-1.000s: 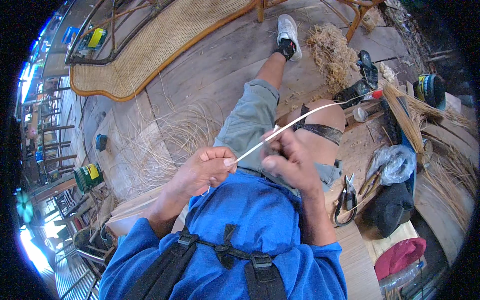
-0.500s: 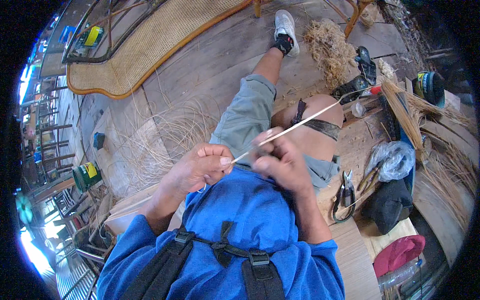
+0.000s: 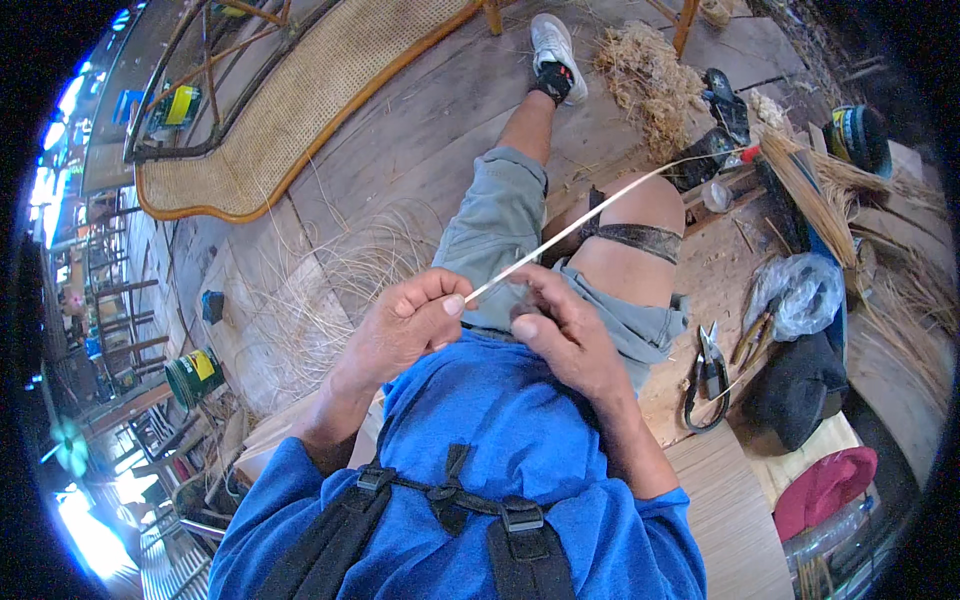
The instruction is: Shave thin strips of rattan or bamboo using a knife against a leather thigh protector to prepare them for furniture weaving.
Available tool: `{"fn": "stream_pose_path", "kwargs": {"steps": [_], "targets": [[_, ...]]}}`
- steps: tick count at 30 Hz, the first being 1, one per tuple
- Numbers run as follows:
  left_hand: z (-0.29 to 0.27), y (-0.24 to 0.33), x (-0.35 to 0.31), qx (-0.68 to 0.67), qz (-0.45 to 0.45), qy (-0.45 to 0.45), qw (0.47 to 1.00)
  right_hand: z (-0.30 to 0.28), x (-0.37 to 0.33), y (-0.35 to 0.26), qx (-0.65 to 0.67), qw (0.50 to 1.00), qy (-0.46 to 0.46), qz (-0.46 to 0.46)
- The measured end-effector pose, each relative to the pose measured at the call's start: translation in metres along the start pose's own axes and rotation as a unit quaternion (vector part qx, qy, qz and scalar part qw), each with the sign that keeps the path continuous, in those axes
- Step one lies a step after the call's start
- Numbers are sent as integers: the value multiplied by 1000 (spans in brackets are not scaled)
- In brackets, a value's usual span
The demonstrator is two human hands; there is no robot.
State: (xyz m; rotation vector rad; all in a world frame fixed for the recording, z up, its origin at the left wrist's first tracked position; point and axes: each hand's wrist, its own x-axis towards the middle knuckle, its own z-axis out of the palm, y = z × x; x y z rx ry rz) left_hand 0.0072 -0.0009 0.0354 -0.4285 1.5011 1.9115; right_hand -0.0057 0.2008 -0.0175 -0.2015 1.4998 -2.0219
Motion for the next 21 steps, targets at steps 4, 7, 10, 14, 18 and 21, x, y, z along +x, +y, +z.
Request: {"fn": "stream_pose_path", "kwargs": {"steps": [4,7,10,14,18,21], "targets": [[1,-2,1,-37,-2,-14,999,14,7,-11,56,997,-47,2],[1,-3,1,-86,-2,-38,996,14,7,-7,22,997,-69,-15],[-7,-4,-2,-106,-47,-53,992,4,4,-3,61,997,-53,-8],[-7,-2,-2,-140,-65,-78,985,-2,5,-4,126,991,-34,16],[-1,0,-1,-162,-67,-56,983,13,5,-9,-10,995,-98,-8],[-11,-2,-2,-153,-64,-121,979,-2,7,-8,38,999,-12,13]]}}
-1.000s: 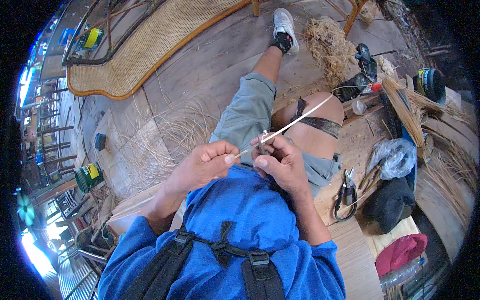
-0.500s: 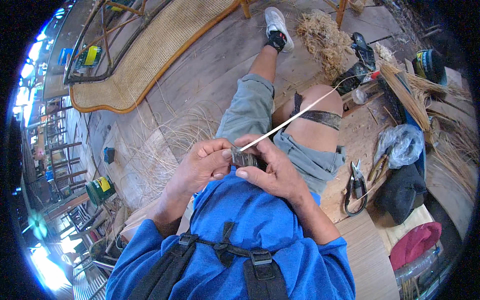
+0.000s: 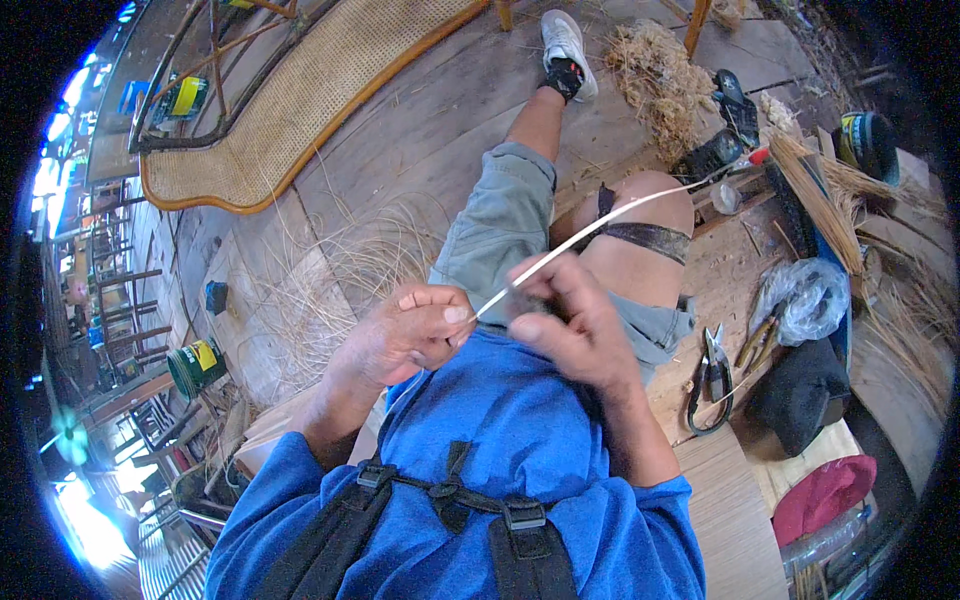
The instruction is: Shave thin strips of rattan or bamboo using a knife against a leather thigh protector to prepare them for furniture weaving.
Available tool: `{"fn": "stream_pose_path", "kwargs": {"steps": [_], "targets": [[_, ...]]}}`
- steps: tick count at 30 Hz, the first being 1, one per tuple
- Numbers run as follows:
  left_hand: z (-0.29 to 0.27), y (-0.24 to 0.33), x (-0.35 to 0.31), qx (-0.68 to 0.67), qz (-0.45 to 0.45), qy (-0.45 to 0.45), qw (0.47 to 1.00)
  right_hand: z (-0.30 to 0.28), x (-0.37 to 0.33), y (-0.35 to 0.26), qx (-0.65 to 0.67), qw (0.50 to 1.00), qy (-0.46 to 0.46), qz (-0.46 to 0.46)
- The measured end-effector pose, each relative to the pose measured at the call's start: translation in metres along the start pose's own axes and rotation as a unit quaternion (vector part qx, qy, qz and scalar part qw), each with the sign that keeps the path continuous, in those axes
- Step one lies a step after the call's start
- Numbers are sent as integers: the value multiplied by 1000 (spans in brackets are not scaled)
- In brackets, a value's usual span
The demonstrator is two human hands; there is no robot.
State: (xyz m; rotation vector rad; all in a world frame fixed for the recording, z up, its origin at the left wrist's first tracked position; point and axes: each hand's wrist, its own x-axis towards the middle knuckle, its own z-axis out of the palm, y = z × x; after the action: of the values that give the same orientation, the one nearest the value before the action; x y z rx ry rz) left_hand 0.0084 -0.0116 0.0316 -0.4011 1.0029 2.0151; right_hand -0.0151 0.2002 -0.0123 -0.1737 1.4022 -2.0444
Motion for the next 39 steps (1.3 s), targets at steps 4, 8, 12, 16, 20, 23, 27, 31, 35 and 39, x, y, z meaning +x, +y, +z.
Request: {"fn": "stream_pose_path", "kwargs": {"steps": [4,8,12,16,20,23,27,31,35,39], "targets": [[1,-3,0,-10,2,32,999,4,4,-2,-43,995,-83,-44],[1,-1,-2,-15,5,54,998,1,4,3,48,995,-82,-33],[-3,-2,-2,23,-5,48,999,-2,7,8,113,991,-76,-5],[4,-3,1,193,30,118,974,6,7,8,39,997,-62,-6],[15,0,6,211,57,162,962,7,9,3,-85,994,-57,-33],[12,-1,7,184,46,166,968,14,9,3,-63,994,-73,-44],[4,-9,2,81,8,126,989,5,10,10,-34,995,-86,-38],[0,-14,-2,39,-9,118,992,-13,11,10,136,990,-14,-34],[6,-12,-2,51,7,125,991,11,9,18,8,991,-93,-94],[4,-10,-4,129,30,114,985,-7,2,9,161,984,-62,39]]}}
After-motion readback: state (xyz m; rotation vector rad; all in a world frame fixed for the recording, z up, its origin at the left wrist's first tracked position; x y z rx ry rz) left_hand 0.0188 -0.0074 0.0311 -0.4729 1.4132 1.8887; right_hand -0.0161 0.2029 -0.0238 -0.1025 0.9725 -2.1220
